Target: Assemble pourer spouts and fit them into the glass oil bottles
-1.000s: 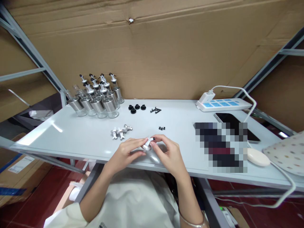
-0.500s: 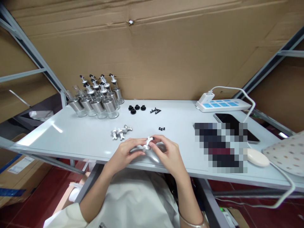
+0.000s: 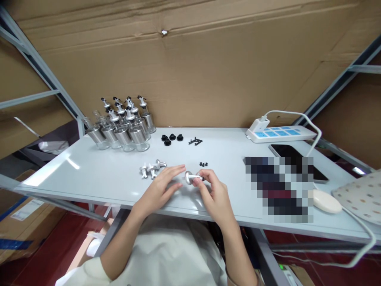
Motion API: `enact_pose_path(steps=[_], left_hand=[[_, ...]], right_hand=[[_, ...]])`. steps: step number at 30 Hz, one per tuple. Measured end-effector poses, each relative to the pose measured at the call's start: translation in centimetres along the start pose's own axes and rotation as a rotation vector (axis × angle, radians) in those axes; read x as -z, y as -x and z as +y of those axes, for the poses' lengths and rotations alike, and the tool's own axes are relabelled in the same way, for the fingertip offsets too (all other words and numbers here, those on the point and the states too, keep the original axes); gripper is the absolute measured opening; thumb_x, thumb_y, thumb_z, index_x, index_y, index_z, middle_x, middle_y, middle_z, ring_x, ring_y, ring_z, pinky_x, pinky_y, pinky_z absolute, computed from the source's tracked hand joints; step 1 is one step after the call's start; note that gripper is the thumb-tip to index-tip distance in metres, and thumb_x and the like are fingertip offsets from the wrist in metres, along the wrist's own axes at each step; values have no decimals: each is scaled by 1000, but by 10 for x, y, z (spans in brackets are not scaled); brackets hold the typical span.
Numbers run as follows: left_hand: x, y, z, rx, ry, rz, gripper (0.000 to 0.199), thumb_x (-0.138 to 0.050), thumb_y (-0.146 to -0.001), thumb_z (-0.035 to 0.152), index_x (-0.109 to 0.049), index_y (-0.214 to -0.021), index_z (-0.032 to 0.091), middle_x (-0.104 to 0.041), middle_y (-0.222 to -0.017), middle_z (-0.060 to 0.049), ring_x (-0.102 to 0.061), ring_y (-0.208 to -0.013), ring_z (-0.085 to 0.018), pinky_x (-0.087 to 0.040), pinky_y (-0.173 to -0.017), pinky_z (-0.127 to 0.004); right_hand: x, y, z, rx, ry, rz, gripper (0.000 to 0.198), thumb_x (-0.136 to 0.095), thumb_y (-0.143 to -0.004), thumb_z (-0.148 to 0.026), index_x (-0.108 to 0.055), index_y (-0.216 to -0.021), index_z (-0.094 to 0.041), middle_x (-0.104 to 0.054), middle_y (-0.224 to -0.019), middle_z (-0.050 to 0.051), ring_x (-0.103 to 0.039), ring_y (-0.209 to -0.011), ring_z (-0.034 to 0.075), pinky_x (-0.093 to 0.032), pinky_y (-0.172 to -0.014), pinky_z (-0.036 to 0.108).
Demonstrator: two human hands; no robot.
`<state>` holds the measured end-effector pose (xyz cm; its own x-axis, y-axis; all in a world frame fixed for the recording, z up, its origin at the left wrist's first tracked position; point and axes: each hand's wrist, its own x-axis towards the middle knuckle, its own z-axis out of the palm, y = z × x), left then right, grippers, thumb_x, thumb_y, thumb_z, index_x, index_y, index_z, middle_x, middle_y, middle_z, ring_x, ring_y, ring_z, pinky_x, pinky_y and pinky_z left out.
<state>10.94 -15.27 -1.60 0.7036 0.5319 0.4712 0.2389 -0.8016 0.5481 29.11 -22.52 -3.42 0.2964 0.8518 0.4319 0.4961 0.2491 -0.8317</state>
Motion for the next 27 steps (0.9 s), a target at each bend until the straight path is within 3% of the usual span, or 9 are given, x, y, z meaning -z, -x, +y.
enact_pose_path(steps=[3,6,9,12,16,20,24,27], left_hand=[[17,-18,-2,118,-168,-48,39,-40,-99,26,-44,-137,22,-52,-142,-11,-47,-134,-22,-38,-114,-44],[38,-43,-15,243,-386,-193,42,-40,-97,21,-43,-139,18,-42,-148,-17,-42,-137,-29,-39,-110,-48],[53,-72,-37,318,-533,-338,42,-40,-96,17,-45,-137,15,-50,-139,-19,-54,-124,-29,-46,-100,-44],[60,-101,-63,310,-660,-404,43,-45,-95,23,-44,-137,15,-58,-127,-17,-61,-112,-27,-47,-93,-37],[61,-124,-93,298,-723,-398,31,-47,-93,18,-57,-121,9,-61,-120,-19,-61,-110,-26,-46,-91,-32],[58,-129,-109,259,-731,-417,20,-52,-89,14,-66,-103,10,-65,-112,-18,-63,-105,-26,-46,-85,-30],[59,-128,-106,227,-712,-401,18,-53,-88,14,-67,-99,10,-66,-110,-17,-64,-101,-26,-46,-83,-31],[66,-124,-86,205,-694,-365,19,-52,-90,16,-66,-102,11,-67,-109,-15,-63,-101,-25,-45,-85,-31]], right_hand=[[0,0,0,8,-21,61,15,-51,-93,-38,-52,-90,-23,-67,-71,0,-67,-72,16,-50,-71,27],[0,0,0,2,-21,54,15,-49,-94,-39,-51,-91,-24,-67,-72,0,-66,-72,16,-49,-71,28],[0,0,-1,15,-23,56,15,-49,-94,-38,-53,-93,-23,-66,-71,0,-66,-72,16,-50,-72,29],[1,0,-2,35,-28,75,17,-49,-94,-38,-56,-97,-23,-66,-71,0,-66,-72,16,-50,-73,30],[0,0,-3,39,-23,77,17,-50,-94,-37,-58,-96,-22,-66,-70,1,-66,-72,16,-51,-72,30],[0,0,-4,41,0,74,16,-52,-93,-36,-60,-95,-22,-68,-73,1,-67,-73,16,-52,-73,29],[1,-1,-4,40,15,82,16,-53,-92,-36,-61,-93,-22,-69,-73,2,-67,-72,17,-53,-73,30],[1,0,-4,35,8,102,17,-54,-91,-36,-62,-93,-22,-70,-73,2,-68,-73,18,-53,-75,32]])
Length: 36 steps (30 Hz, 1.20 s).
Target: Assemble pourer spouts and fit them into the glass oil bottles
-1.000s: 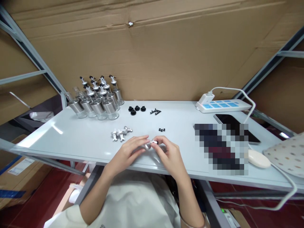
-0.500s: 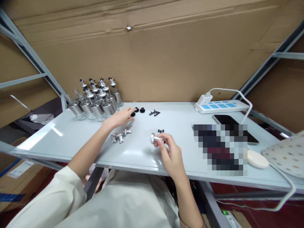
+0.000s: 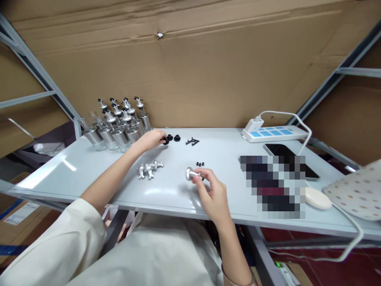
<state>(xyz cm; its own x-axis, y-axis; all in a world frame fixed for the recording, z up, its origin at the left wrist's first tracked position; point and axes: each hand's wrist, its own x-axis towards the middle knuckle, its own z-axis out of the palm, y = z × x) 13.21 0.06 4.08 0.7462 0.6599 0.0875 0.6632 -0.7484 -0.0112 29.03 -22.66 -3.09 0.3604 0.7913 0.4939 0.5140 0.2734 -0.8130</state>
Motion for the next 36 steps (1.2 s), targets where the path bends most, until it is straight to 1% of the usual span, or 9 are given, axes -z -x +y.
enact_pose_path(steps=[2,4,8,10,15,17,20,25,36], left_hand=[[11,13,12,-33,62,58,19,-51,-92,20,-64,-104,13,-68,-107,-12,-62,-100,-22,-45,-86,-30],[19,30,26,-98,231,162,19,-53,-92,22,-63,-104,14,-68,-103,-9,-62,-96,-20,-46,-87,-30],[14,67,59,-156,496,225,16,-58,-86,21,-64,-100,16,-69,-98,-5,-62,-89,-18,-47,-84,-30],[1,83,74,-73,629,248,15,-58,-84,19,-65,-97,18,-70,-97,-4,-62,-86,-17,-48,-81,-30],[-34,110,100,246,1031,363,19,-63,-77,22,-67,-96,18,-69,-81,-1,-59,-71,-14,-49,-70,-27],[-43,116,105,286,1218,376,21,-63,-77,23,-67,-97,17,-68,-82,-2,-59,-69,-12,-50,-68,-25],[-52,121,107,275,1394,428,22,-62,-77,22,-66,-97,16,-69,-86,-5,-62,-77,-14,-52,-74,-25],[-57,124,109,285,1487,445,21,-62,-76,22,-65,-96,15,-69,-84,-5,-63,-77,-13,-53,-75,-25],[-61,125,112,258,1476,437,24,-65,-77,23,-68,-99,16,-68,-86,-5,-61,-79,-13,-51,-78,-25]], right_hand=[[-1,1,1,-12,-17,23,16,-55,-91,-36,-62,-94,-22,-70,-74,2,-69,-76,18,-53,-76,33],[-2,3,3,-25,-42,47,14,-57,-90,-36,-61,-94,-23,-71,-76,3,-70,-78,19,-53,-77,33],[-3,5,6,-27,-75,59,11,-61,-88,-33,-60,-89,-22,-73,-79,5,-72,-80,19,-55,-77,34],[-3,5,6,-17,-72,67,10,-61,-87,-31,-60,-88,-22,-73,-80,5,-72,-79,19,-55,-76,34],[-2,4,5,23,-48,53,9,-59,-88,-29,-63,-92,-22,-73,-79,5,-72,-75,19,-56,-75,35],[-1,4,5,42,-38,33,11,-58,-88,-27,-64,-95,-22,-74,-79,4,-71,-75,19,-56,-77,35],[-1,6,7,79,-36,16,11,-59,-88,-25,-66,-95,-22,-74,-79,4,-71,-75,18,-56,-76,34],[0,8,6,130,-55,-20,10,-61,-87,-22,-68,-94,-22,-75,-81,4,-70,-72,18,-56,-72,33],[-1,7,0,160,-51,-74,10,-62,-86,-20,-69,-93,-21,-76,-80,3,-72,-69,16,-57,-69,28]])
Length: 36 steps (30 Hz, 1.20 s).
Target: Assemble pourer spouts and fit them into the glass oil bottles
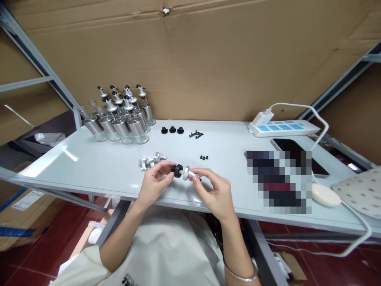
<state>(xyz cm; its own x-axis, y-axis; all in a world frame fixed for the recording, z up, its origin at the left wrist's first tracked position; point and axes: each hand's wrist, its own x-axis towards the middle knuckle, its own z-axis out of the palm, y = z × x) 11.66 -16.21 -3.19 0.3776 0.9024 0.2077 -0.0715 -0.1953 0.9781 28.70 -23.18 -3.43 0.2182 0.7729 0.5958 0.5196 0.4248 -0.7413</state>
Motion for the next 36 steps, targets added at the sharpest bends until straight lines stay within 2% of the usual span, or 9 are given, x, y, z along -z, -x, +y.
enact_pose_path(steps=[5,15,21,27,32,36], left_hand=[[1,1,1,8,-23,-16,25,-66,-77,24,-69,-101,16,-68,-85,-4,-62,-79,-13,-49,-79,-24],[5,1,3,-5,93,26,22,-75,-72,26,-73,-92,16,-73,-92,-7,-65,-83,-15,-52,-82,-28],[6,2,5,-23,131,1,18,-82,-63,22,-76,-80,16,-73,-78,-4,-65,-75,-15,-53,-77,-29],[7,2,7,-76,123,-14,15,-84,-59,19,-77,-72,17,-73,-73,-4,-64,-70,-16,-51,-73,-29],[6,2,9,-75,67,23,13,-84,-59,17,-78,-70,18,-72,-68,-3,-60,-65,-13,-48,-68,-28],[5,2,10,-79,75,4,12,-84,-59,18,-77,-69,18,-72,-68,-4,-60,-64,-13,-47,-65,-27]], right_hand=[[-2,1,-1,-18,-13,-17,10,-62,-87,-21,-70,-94,-21,-76,-80,3,-72,-71,14,-57,-71,24],[-12,-5,-6,-200,-224,-34,10,-67,-85,-30,-70,-89,-21,-74,-72,1,-71,-67,13,-55,-69,23],[-3,-6,-4,-222,-308,-104,11,-69,-83,-31,-72,-88,-22,-74,-67,1,-69,-62,14,-54,-62,23],[-2,-5,-4,-191,-327,-103,13,-71,-82,-33,-74,-85,-22,-72,-65,1,-67,-55,14,-55,-60,27],[-3,-4,-7,-264,-334,-133,19,-73,-79,-39,-72,-82,-20,-72,-63,2,-68,-53,16,-55,-58,28],[-2,-4,-9,-287,-358,-157,21,-72,-79,-40,-71,-82,-20,-72,-60,2,-69,-53,17,-54,-57,28]])
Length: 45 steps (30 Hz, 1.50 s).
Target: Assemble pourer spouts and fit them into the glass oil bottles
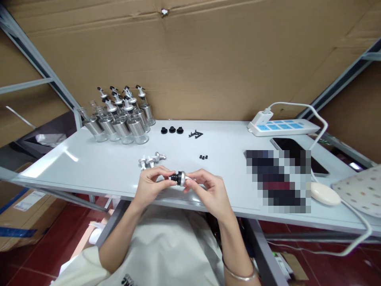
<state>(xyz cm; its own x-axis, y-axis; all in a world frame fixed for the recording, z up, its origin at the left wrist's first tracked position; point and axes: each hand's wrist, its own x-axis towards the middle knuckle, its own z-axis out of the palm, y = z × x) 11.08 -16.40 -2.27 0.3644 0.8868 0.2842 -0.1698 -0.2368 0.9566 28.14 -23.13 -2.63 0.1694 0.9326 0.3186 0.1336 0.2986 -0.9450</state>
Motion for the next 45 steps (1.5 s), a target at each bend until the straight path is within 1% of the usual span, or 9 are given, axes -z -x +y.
enact_pose_path(steps=[9,14,17,20,23,29,34,41,45], left_hand=[[-2,0,-1,-19,-32,-33,12,-83,-63,20,-74,-69,16,-69,-70,-3,-59,-65,-13,-47,-66,-26],[-2,2,-2,-98,-143,30,15,-77,-72,25,-73,-84,17,-65,-74,-2,-57,-72,-13,-46,-74,-27],[-1,3,-4,-102,-164,56,17,-75,-76,27,-71,-90,18,-66,-82,-3,-56,-76,-14,-46,-76,-28],[-2,3,-2,-102,-188,26,18,-76,-74,28,-68,-87,18,-65,-82,-3,-56,-76,-14,-46,-75,-28],[-3,2,3,-127,-208,-33,18,-78,-72,28,-66,-81,18,-65,-80,-2,-56,-75,-14,-46,-73,-27],[-1,2,7,-219,-215,-146,13,-73,-77,24,-69,-89,19,-67,-84,-3,-60,-81,-15,-48,-77,-29],[0,3,3,-239,-205,-174,14,-65,-85,25,-72,-96,21,-68,-86,-5,-62,-82,-16,-50,-77,-30],[-2,4,1,-115,-200,-145,30,-71,-80,31,-65,-108,22,-63,-90,-4,-60,-84,-15,-50,-80,-29],[-3,5,6,-2,-197,-217,30,-65,-83,33,-62,-110,20,-65,-93,-5,-61,-84,-15,-50,-77,-28]], right_hand=[[1,-1,2,-16,41,12,22,-68,-82,-42,-72,-83,-20,-68,-59,1,-65,-52,15,-54,-59,29],[-4,-3,7,158,261,223,14,-69,-81,-35,-72,-89,-23,-65,-88,5,-63,-77,17,-53,-74,32],[-3,0,9,186,252,298,11,-67,-82,-31,-70,-89,-23,-60,-79,2,-58,-71,15,-51,-70,30],[-1,2,9,116,190,180,12,-65,-84,-33,-69,-88,-22,-64,-71,1,-62,-68,16,-52,-68,30],[-2,3,9,64,203,89,16,-68,-81,-34,-68,-91,-22,-71,-76,3,-66,-70,17,-54,-71,31],[-2,4,9,40,156,91,16,-68,-82,-34,-67,-95,-24,-75,-77,3,-71,-74,18,-54,-78,31],[-2,5,10,38,179,62,20,-65,-84,-35,-67,-101,-24,-76,-78,3,-72,-75,19,-54,-80,32],[-2,4,10,45,206,61,20,-61,-85,-33,-68,-101,-23,-77,-78,4,-72,-71,18,-55,-73,29],[-2,4,10,65,216,58,20,-60,-86,-31,-70,-100,-23,-76,-77,4,-71,-71,19,-56,-72,30]])
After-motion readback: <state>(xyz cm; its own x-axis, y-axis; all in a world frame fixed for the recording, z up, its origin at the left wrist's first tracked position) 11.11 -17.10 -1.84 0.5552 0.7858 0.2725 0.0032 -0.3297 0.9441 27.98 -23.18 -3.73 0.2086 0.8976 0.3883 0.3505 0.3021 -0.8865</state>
